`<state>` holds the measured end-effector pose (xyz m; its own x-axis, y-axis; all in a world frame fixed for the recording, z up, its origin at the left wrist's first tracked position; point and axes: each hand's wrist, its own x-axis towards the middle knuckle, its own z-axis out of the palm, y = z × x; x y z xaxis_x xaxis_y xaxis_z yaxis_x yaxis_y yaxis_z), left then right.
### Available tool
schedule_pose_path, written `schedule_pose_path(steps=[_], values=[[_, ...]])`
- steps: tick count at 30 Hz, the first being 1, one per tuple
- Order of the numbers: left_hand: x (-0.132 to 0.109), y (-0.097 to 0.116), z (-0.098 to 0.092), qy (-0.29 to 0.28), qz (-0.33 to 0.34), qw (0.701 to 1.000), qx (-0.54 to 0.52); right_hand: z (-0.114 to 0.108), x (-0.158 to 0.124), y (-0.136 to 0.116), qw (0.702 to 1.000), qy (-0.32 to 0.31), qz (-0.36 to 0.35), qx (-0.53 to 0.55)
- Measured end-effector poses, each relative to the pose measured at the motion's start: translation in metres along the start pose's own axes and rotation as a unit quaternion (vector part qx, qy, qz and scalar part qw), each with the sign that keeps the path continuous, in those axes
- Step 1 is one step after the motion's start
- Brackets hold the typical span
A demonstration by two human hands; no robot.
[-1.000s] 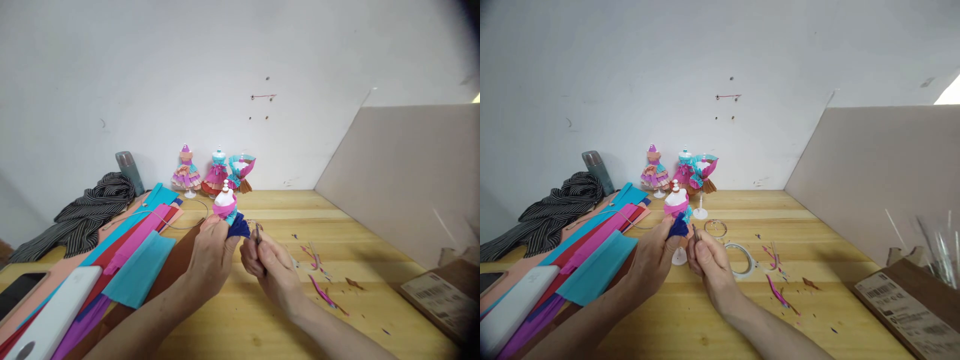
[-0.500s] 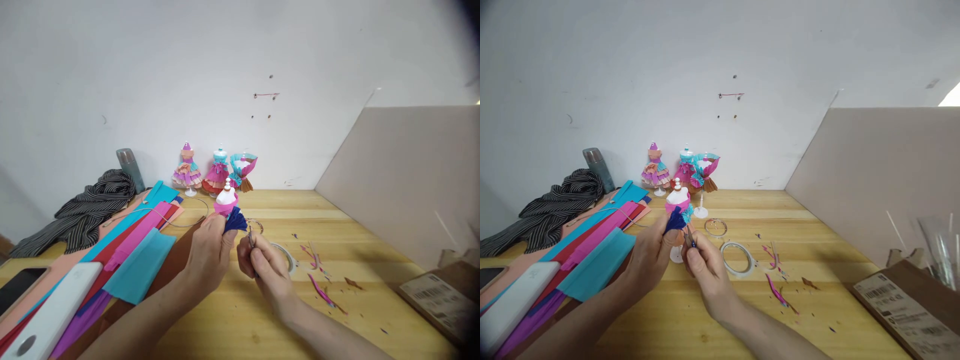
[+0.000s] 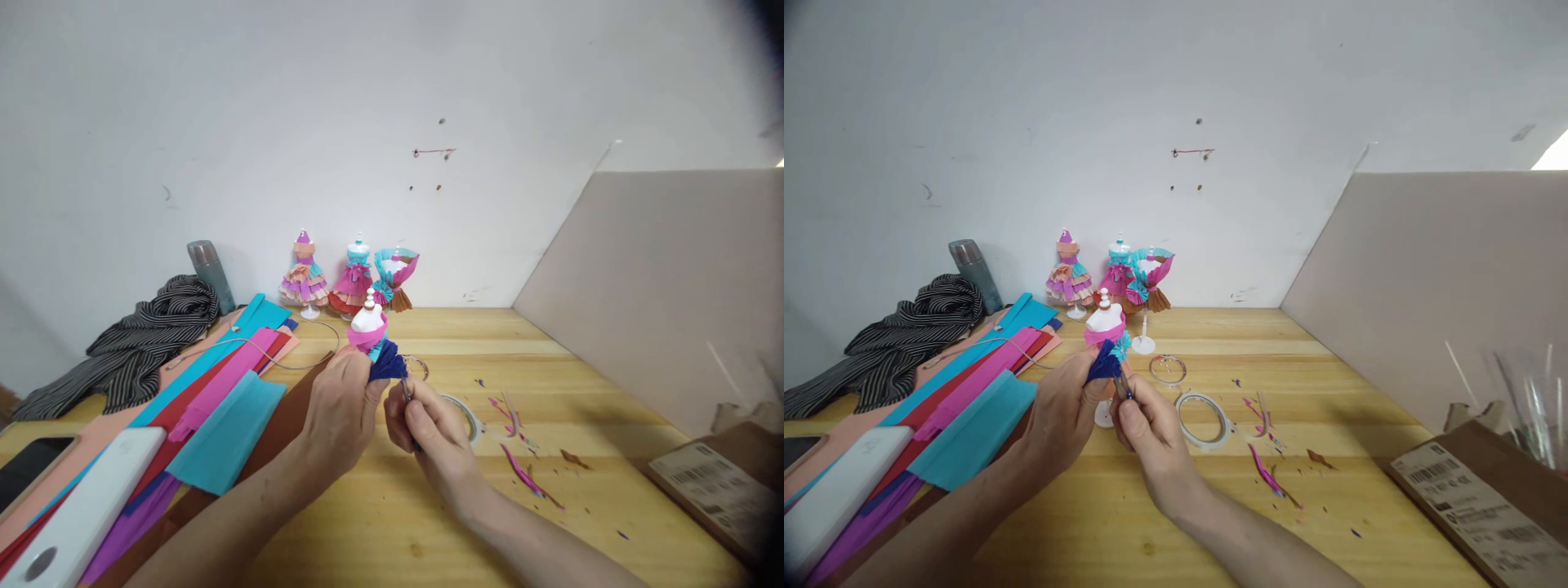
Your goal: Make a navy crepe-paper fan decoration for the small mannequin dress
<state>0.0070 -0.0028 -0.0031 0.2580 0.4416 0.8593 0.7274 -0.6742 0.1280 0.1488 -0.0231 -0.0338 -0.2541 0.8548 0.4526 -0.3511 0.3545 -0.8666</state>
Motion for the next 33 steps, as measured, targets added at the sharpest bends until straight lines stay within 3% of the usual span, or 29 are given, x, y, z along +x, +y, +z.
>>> schedule_pose_path(steps=[19, 33], values=[[-0.0015, 0.0022, 0.0046, 0.036, 0.020, 0.999, 0.001, -0.0007, -0.0017, 0.0048, 1.000, 0.009, -0.016, 0.009], [-0.0024, 0.0051, 0.0033, 0.000, -0.001, 1.000, -0.015, -0.0014, -0.0038, 0.0080, 0.999, 0.022, -0.028, -0.022]])
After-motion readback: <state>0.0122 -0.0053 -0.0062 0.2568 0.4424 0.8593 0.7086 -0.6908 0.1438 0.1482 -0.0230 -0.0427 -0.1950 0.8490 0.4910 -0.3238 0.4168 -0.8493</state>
